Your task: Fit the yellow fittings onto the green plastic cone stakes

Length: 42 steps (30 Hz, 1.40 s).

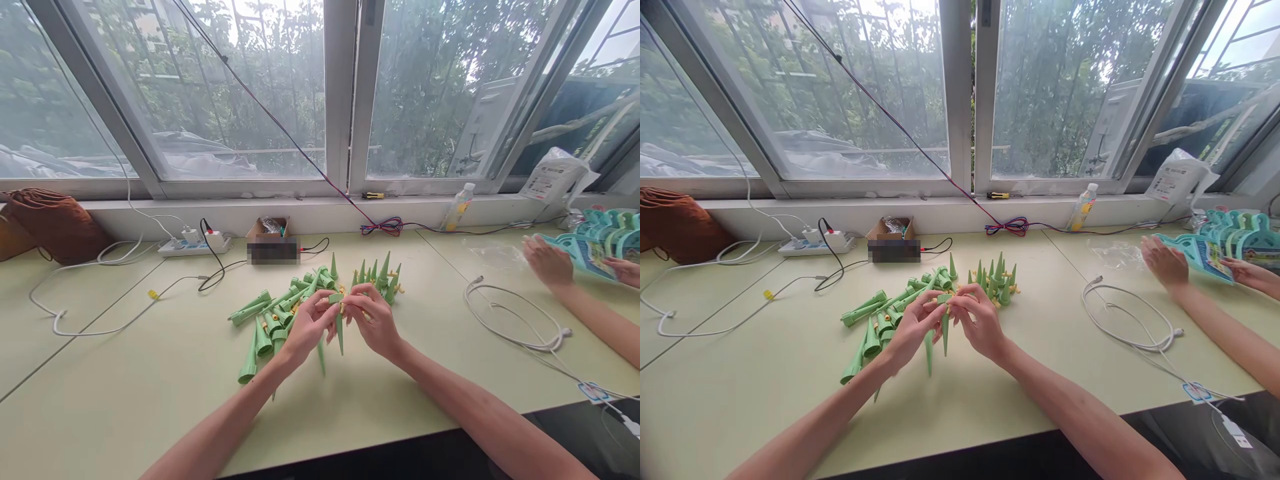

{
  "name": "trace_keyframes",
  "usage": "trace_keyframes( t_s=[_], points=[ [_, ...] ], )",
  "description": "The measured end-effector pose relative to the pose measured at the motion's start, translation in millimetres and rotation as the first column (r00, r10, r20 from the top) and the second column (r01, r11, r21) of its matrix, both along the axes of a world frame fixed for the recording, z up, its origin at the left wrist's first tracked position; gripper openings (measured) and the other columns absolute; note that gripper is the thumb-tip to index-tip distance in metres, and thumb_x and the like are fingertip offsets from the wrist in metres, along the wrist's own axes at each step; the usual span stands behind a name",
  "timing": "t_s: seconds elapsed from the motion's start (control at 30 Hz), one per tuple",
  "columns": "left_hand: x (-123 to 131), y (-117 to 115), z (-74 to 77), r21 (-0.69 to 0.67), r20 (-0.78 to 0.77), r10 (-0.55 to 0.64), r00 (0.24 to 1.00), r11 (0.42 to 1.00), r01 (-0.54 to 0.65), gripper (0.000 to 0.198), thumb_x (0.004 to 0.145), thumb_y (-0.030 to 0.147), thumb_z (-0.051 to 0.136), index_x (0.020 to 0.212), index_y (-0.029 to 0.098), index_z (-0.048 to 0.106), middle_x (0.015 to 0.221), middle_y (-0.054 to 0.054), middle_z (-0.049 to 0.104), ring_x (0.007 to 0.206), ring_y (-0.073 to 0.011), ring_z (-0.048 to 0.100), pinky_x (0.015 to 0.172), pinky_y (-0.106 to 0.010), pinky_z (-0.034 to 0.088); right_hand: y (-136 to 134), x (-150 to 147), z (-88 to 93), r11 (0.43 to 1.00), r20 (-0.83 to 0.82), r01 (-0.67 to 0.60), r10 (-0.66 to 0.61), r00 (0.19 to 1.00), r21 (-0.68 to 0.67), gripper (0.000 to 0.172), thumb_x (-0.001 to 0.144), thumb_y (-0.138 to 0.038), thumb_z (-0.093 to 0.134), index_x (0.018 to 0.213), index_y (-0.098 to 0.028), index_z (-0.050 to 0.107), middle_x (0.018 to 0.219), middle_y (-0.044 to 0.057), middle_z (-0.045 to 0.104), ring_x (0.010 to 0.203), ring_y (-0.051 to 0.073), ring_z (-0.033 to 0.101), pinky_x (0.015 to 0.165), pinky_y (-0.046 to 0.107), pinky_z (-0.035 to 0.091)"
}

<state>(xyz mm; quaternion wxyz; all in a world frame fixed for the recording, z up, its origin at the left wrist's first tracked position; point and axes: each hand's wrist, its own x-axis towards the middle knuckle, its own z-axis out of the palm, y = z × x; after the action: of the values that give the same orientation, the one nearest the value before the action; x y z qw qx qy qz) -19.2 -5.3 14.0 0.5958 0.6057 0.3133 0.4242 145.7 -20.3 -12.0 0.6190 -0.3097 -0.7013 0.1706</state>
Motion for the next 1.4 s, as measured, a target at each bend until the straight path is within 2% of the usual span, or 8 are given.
trace_keyframes(
  t_s=[0.2,0.33,0.53,0.77,0.97,1.17,1.4],
  points=[
    [-1.4,5.7,-6.0,-0.121,0.104,-0.045,0.993,0.991,0.058,0.035,0.087,0.044,0.067,0.106,0.018,0.055,0.078,-0.001,0.063,0.050,-0.0076,0.049,0.042,-0.020,0.043,-0.1,-0.4,2.3,1.000,-0.029,-0.028,0.028,0.999,-0.005,0.019,0.099,-0.016,0.051,0.097,-0.023,0.069,0.103,0.005,0.054,0.062,0.008,0.063,0.059,0.028,0.061],
    [-1.7,7.3,-6.2,-0.174,0.155,-0.045,0.987,0.982,0.072,0.034,0.087,0.045,0.067,0.105,0.017,0.058,0.076,0.000,0.060,0.048,-0.0061,0.047,0.042,-0.019,0.043,-1.1,-1.9,3.0,1.000,-0.053,-0.005,0.004,0.999,-0.028,0.017,0.099,-0.018,0.051,0.095,-0.022,0.067,0.103,0.006,0.062,0.066,0.011,0.066,0.050,0.025,0.056],
    [-1.8,8.3,-5.4,-0.215,0.194,-0.046,0.980,0.973,0.088,0.031,0.088,0.045,0.066,0.099,0.018,0.058,0.073,0.002,0.058,0.048,-0.0056,0.047,0.042,-0.018,0.042,-1.2,-3.5,4.3,1.000,-0.077,0.012,-0.014,0.997,-0.026,0.016,0.100,-0.019,0.050,0.092,-0.021,0.064,0.099,0.007,0.067,0.067,0.013,0.066,0.048,0.024,0.053],
    [-1.6,8.3,-6.7,-0.215,0.149,-0.005,0.989,0.976,0.037,0.033,0.085,0.047,0.068,0.096,0.018,0.055,0.075,0.001,0.061,0.046,-0.0052,0.046,0.041,-0.018,0.040,-0.7,-1.8,3.1,0.996,-0.036,0.093,-0.093,0.995,-0.009,0.015,0.099,-0.022,0.051,0.090,-0.021,0.063,0.090,0.006,0.067,0.070,0.014,0.065,0.052,0.024,0.054],
    [-1.7,6.5,-4.2,-0.195,0.122,0.044,0.992,0.981,-0.019,0.036,0.083,0.049,0.070,0.094,0.017,0.056,0.069,0.001,0.058,0.048,-0.0071,0.047,0.040,-0.018,0.040,0.4,-1.9,1.2,0.990,0.004,0.125,-0.125,0.992,-0.059,0.016,0.099,-0.025,0.051,0.088,-0.020,0.062,0.082,0.004,0.064,0.061,0.012,0.060,0.053,0.024,0.054],
    [-1.1,4.9,-3.0,-0.148,0.115,0.047,0.992,0.988,-0.029,0.037,0.082,0.049,0.071,0.095,0.018,0.057,0.068,0.002,0.057,0.051,-0.0082,0.048,0.039,-0.018,0.039,-0.4,-3.3,0.1,0.985,0.010,0.138,-0.138,0.990,-0.105,0.010,0.097,-0.028,0.056,0.095,-0.020,0.062,0.081,0.003,0.066,0.057,0.012,0.061,0.051,0.024,0.056],
    [-0.2,-0.9,4.3,-0.063,0.019,0.057,0.998,0.996,-0.056,0.035,0.083,0.050,0.068,0.094,0.018,0.058,0.066,0.001,0.057,0.051,-0.0090,0.047,0.040,-0.018,0.040,-0.3,-3.2,0.9,0.980,0.036,0.165,-0.163,0.986,-0.107,0.014,0.096,-0.032,0.058,0.096,-0.019,0.064,0.080,0.004,0.069,0.060,0.014,0.065,0.057,0.026,0.060]
  ],
)
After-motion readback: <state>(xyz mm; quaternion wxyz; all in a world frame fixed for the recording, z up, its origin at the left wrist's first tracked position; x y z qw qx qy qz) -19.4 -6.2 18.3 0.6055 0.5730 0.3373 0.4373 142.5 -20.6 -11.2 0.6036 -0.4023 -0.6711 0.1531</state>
